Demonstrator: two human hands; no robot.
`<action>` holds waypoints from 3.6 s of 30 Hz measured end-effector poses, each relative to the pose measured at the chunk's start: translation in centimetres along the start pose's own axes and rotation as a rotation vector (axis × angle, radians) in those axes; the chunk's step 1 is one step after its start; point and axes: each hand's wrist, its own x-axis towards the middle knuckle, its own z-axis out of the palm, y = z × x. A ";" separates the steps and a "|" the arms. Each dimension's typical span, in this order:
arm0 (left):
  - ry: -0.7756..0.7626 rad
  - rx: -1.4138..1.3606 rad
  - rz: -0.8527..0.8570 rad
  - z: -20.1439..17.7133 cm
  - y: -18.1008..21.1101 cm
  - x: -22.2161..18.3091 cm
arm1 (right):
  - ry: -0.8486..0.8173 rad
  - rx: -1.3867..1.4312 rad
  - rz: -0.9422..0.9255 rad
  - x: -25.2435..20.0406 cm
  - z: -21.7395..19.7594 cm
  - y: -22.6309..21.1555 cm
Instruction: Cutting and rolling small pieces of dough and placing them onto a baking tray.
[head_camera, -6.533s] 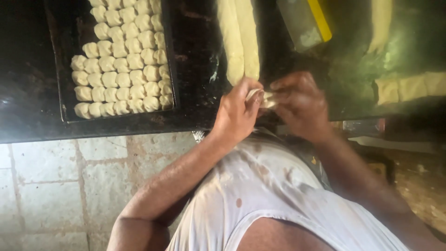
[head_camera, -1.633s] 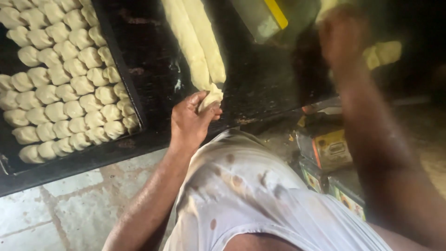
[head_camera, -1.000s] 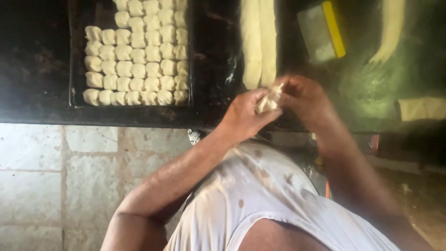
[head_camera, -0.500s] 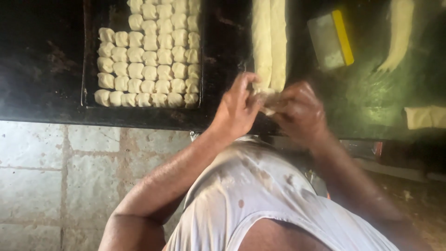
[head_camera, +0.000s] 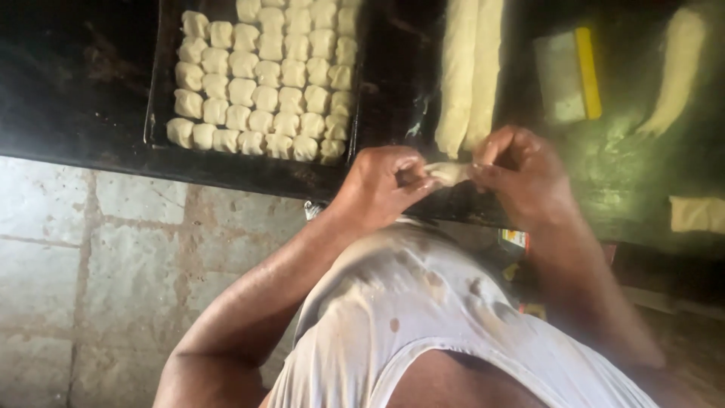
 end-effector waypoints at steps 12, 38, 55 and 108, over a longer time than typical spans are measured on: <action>0.282 0.285 -0.457 -2.6 -1.1 -2.4 | -0.171 -0.772 -0.446 4.6 6.2 0.2; 0.157 0.073 -0.489 -7.9 1.0 -2.4 | -0.185 -1.158 -1.105 5.5 19.0 -7.7; 0.727 -0.103 -0.247 -21.7 -3.6 -10.1 | 0.081 -1.470 -1.058 33.9 24.5 1.1; 0.692 0.068 -0.084 -23.0 -1.3 -12.0 | -0.063 -1.377 -0.418 21.3 24.8 -7.7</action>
